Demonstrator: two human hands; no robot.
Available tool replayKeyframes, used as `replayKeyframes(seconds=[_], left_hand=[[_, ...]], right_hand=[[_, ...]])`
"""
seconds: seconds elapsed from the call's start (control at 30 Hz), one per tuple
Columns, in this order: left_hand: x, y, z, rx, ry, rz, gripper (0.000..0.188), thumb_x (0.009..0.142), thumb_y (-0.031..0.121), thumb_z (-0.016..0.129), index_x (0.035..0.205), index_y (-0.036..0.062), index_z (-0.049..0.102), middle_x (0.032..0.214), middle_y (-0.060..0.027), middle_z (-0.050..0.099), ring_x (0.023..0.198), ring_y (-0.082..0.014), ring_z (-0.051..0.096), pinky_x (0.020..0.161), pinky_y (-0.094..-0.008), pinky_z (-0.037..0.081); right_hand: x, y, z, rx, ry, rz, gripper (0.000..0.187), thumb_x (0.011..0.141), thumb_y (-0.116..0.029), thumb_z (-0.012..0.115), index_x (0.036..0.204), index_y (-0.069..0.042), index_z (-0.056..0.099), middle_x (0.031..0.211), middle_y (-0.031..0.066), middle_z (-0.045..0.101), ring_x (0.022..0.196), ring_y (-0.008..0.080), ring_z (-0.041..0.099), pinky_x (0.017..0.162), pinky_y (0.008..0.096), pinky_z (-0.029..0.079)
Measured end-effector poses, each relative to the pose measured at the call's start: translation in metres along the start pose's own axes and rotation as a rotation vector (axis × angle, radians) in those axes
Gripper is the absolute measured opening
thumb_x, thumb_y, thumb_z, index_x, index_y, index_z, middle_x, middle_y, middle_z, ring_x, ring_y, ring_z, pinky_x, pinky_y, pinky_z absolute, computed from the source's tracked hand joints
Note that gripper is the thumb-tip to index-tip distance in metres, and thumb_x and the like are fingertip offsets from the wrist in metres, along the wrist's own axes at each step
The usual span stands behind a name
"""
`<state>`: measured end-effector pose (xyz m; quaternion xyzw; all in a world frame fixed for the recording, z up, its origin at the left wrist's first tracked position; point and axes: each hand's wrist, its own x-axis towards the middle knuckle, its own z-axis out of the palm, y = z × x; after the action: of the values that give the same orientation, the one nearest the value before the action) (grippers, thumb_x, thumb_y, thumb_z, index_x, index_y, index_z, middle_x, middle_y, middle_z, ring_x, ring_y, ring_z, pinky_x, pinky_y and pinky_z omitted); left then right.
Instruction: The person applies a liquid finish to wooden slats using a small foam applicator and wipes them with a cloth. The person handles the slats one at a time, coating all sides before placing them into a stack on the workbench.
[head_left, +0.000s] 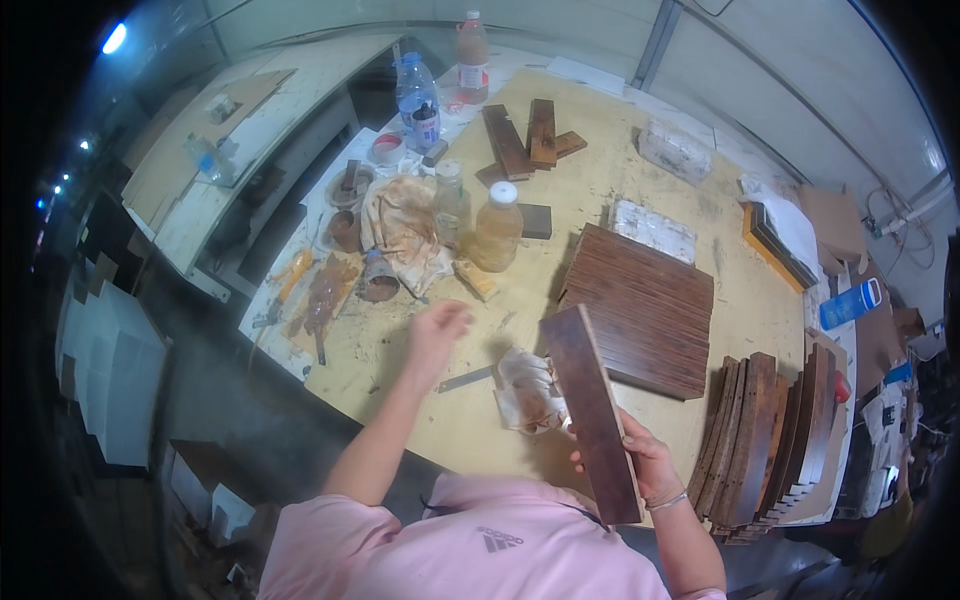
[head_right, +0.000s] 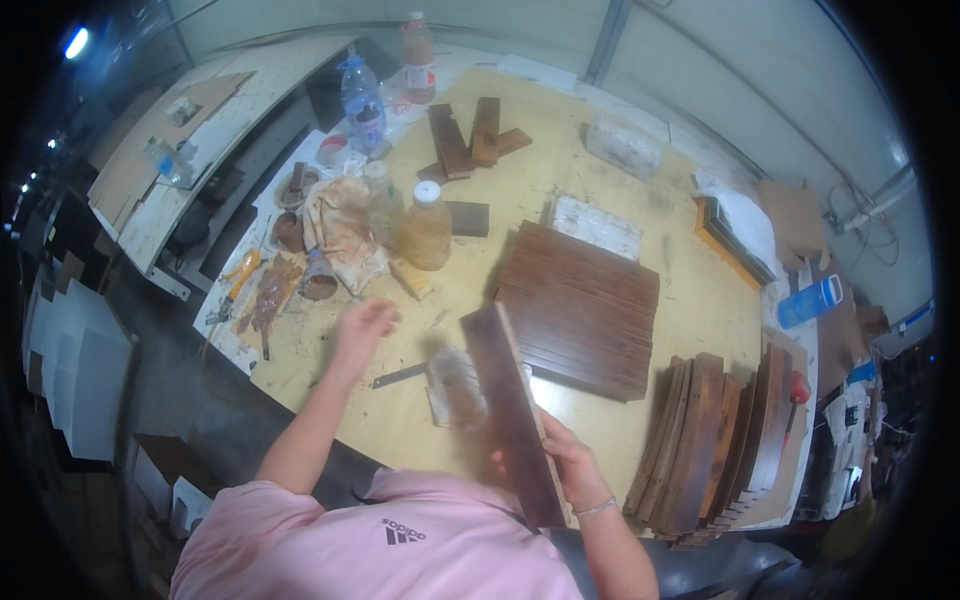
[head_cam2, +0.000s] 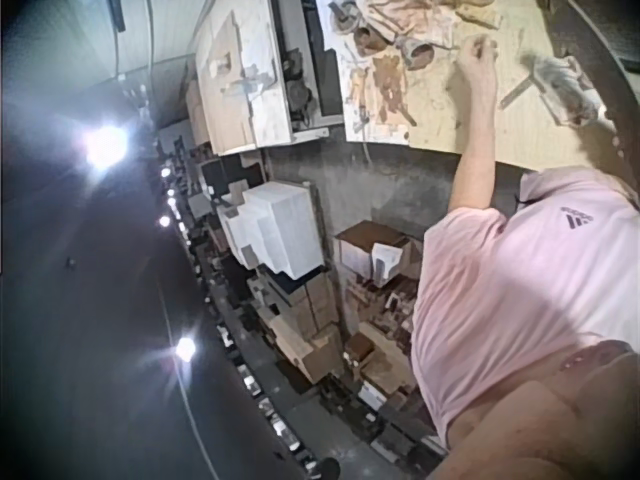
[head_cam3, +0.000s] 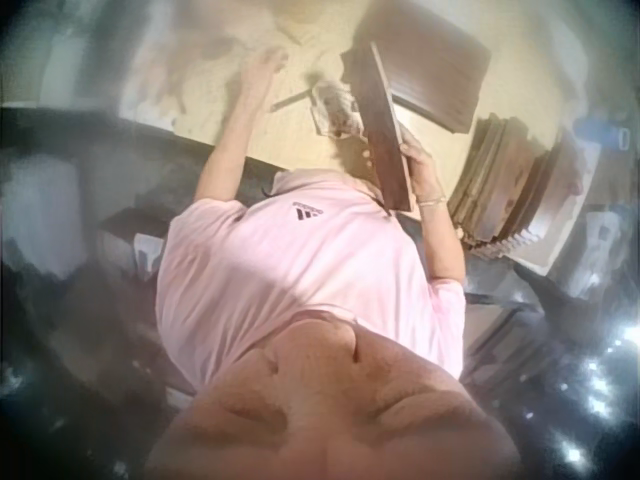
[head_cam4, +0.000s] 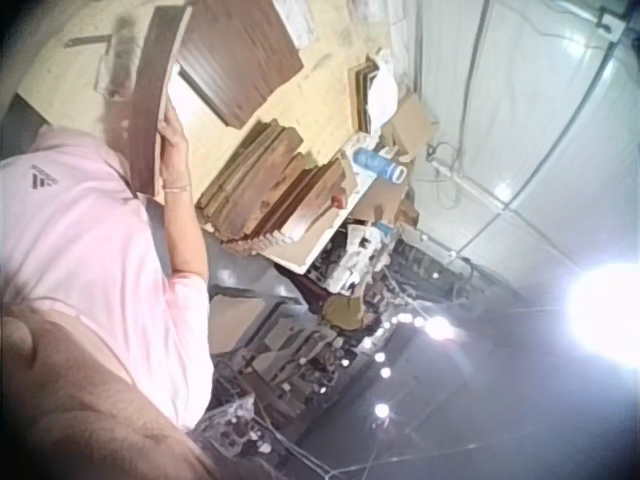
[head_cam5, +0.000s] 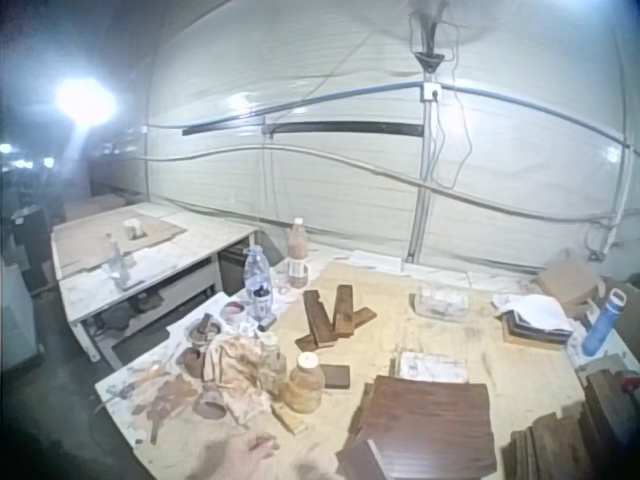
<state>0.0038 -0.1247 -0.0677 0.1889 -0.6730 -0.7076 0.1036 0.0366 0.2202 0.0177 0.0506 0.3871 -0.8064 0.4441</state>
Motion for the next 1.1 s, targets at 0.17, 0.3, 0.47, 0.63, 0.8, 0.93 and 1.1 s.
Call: replayKeyframes(seconds=[0.17, 0.3, 0.47, 0.63, 0.8, 0.93, 1.1], left_hand=[[0.035, -0.014, -0.055, 0.329, 0.198, 0.086, 0.013, 0.094, 0.008, 0.062, 0.103, 0.0007, 0.067, 0.087, -0.0032, 0.068, 0.08, -0.0083, 0.062, 0.072, -0.0238, 0.05], [0.05, -0.009, -0.013, 0.831, 0.131, 0.601, 0.021, 0.081, -0.002, 0.063, 0.101, 0.0039, 0.068, 0.095, -0.0104, 0.068, 0.086, -0.026, 0.065, 0.077, -0.0353, 0.052], [0.087, -0.024, 0.005, 1.121, 0.007, 0.778, 0.032, 0.077, 0.0, 0.059, 0.105, 0.0119, 0.07, 0.109, -0.0032, 0.061, 0.105, -0.025, 0.056, 0.085, -0.0396, 0.047], [0.071, -0.003, 0.013, 1.029, 0.065, 0.745, 0.031, 0.071, 0.007, 0.073, 0.101, 0.0094, 0.067, 0.109, -0.0059, 0.061, 0.107, -0.0266, 0.054, 0.092, -0.0421, 0.04], [-0.031, 0.068, 0.078, 0.541, -0.2, 0.724, 0.035, 0.071, 0.004, 0.078, 0.104, 0.0047, 0.065, 0.097, -0.0125, 0.063, 0.086, -0.0312, 0.062, 0.075, -0.0383, 0.052], [-0.091, 0.081, 0.117, 0.537, -0.515, 1.056, 0.038, 0.069, 0.011, 0.076, 0.106, 0.0035, 0.066, 0.09, -0.0094, 0.06, 0.078, -0.0277, 0.059, 0.067, -0.0376, 0.051], [-0.041, 0.094, 0.107, 0.601, -0.262, 1.001, 0.037, 0.068, 0.009, 0.076, 0.104, 0.0066, 0.069, 0.085, -0.0095, 0.061, 0.075, -0.0267, 0.062, 0.064, -0.0377, 0.052]], right_hand=[[0.0, -0.002, -0.013, -0.075, 0.03, -0.065, 0.074, 0.085, -0.022, 0.056, 0.151, -0.002, 0.027, 0.135, 0.0317, 0.05, 0.105, 0.0433, 0.065, 0.09, 0.0491, 0.055], [0.002, 0.0, -0.017, -0.027, 0.043, -0.002, 0.068, 0.088, -0.021, 0.049, 0.149, -0.001, 0.029, 0.132, 0.0319, 0.052, 0.101, 0.0431, 0.066, 0.088, 0.0483, 0.056], [0.001, 0.002, -0.013, 0.001, 0.074, -0.025, 0.065, 0.089, -0.021, 0.046, 0.149, -0.002, 0.03, 0.131, 0.0317, 0.053, 0.097, 0.0424, 0.067, 0.086, 0.0484, 0.057], [-0.01, -0.004, -0.013, 0.028, 0.136, -0.051, 0.055, 0.099, -0.026, 0.038, 0.149, -0.004, 0.032, 0.131, 0.0289, 0.054, 0.1, 0.0395, 0.067, 0.089, 0.0474, 0.056], [-0.008, 0.001, -0.024, 0.034, 0.22, -0.056, 0.05, 0.106, -0.034, 0.034, 0.146, -0.004, 0.037, 0.131, 0.0219, 0.057, 0.104, 0.035, 0.066, 0.092, 0.0453, 0.055], [0.002, 0.006, -0.013, -0.055, 0.323, -0.09, 0.048, 0.104, -0.036, 0.046, 0.137, -0.001, 0.048, 0.124, 0.014, 0.062, 0.099, 0.0243, 0.068, 0.087, 0.0362, 0.057], [-0.006, 0.009, -0.012, -0.023, 0.108, -0.053, 0.054, 0.101, -0.041, 0.052, 0.137, 0.0, 0.048, 0.12, 0.0124, 0.063, 0.094, 0.0217, 0.068, 0.083, 0.0339, 0.058]])
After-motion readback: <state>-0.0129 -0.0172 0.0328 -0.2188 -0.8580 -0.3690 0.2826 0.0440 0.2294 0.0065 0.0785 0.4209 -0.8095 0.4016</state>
